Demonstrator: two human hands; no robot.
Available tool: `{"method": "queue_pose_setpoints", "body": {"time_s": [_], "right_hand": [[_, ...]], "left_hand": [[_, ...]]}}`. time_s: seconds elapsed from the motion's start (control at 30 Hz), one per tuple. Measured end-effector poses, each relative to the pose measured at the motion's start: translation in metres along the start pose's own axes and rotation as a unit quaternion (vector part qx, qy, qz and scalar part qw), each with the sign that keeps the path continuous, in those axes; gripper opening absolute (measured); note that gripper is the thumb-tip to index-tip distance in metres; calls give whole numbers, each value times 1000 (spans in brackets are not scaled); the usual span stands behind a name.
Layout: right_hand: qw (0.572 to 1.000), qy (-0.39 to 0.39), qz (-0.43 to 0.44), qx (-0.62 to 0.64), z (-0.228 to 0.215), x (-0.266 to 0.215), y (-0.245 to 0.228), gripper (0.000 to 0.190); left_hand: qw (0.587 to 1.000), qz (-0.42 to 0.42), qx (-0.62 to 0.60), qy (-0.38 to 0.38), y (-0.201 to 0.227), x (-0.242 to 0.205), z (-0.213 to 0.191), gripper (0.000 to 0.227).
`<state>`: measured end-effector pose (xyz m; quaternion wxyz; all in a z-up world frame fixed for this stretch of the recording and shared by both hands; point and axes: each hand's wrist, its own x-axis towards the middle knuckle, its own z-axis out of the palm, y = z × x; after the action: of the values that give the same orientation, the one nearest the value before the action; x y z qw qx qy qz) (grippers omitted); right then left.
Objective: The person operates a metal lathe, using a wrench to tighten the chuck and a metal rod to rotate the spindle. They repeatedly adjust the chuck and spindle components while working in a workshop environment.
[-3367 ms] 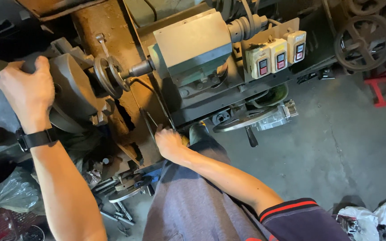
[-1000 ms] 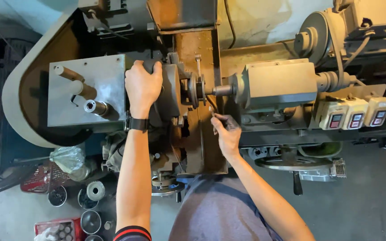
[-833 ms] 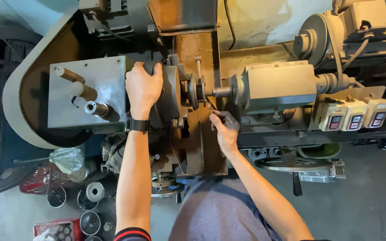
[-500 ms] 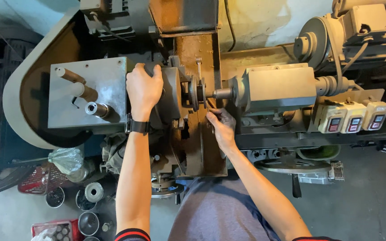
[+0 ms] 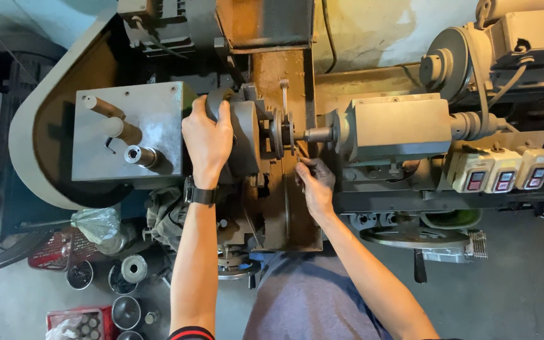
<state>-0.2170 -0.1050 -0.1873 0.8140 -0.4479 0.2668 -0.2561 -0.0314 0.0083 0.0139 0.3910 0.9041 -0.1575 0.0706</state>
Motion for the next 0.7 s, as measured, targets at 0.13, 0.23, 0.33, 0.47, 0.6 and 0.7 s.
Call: {"method": "queue_pose_setpoints", "body": {"time_s": [0.13,0.23,0.33,0.47,0.6,0.7], "right_hand": [[1000,20,-16,-11,-9,-4,-2,18],[1000,21,-11,-21,-5,-7,-16,19],[1000,13,-6,2,-2,-5,-18,22],[1000,23,4,-13,7,1,-21,22],[1000,4,7,-2,11,2,-20,19],[1000,1,14,-6,16,1,-30,17]], "left_hand": [[999,37,-31,15,-2,-13,-2,39],[993,96,-40,59,-8,-30,1,37],[992,81,-54,84,-10,-49,2,39],[979,135,-86,124,-30,-72,13,43],[972,146,-115,146,-45,-89,21,48],[971,149,-121,142,-42,-90,15,51]]}}
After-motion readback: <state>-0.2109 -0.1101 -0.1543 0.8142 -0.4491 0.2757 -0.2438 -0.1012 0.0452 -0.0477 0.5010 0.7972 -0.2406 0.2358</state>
